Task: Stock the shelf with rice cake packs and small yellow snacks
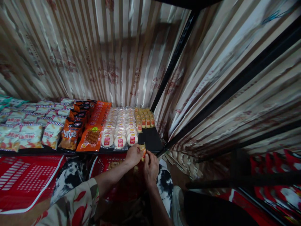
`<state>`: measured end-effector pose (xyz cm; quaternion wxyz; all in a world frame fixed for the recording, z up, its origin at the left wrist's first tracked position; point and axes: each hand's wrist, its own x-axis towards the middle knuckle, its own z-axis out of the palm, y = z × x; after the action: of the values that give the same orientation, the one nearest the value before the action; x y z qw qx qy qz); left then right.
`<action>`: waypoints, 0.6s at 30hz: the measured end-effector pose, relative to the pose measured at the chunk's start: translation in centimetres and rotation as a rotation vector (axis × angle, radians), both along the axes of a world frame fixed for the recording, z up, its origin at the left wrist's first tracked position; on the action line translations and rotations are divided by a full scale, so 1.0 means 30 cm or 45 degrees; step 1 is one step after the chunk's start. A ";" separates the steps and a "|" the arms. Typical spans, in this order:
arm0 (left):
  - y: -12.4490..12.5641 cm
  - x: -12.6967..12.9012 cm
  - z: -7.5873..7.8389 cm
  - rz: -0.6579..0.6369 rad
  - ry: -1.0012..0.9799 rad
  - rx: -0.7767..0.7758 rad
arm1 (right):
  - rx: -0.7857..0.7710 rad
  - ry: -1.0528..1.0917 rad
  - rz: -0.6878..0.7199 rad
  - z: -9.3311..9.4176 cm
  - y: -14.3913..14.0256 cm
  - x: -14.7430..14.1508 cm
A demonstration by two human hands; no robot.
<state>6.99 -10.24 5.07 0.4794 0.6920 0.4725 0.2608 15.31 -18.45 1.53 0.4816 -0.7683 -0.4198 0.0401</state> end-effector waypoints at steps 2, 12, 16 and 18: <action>0.006 0.017 0.020 -0.016 0.043 0.020 | 0.058 0.013 0.036 -0.002 0.006 0.016; 0.025 0.094 0.076 -0.088 0.282 0.124 | 0.099 0.004 0.013 -0.054 0.043 0.090; 0.040 0.119 0.074 -0.098 0.320 0.143 | 0.133 -0.031 0.000 -0.071 0.061 0.110; 0.050 0.130 0.068 -0.101 0.319 0.159 | 0.127 -0.041 -0.006 -0.079 0.070 0.122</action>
<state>10.89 -8.73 7.11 0.3826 0.7658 0.4837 0.1822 18.98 -16.35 -0.84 0.5127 -0.7448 -0.4271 0.0054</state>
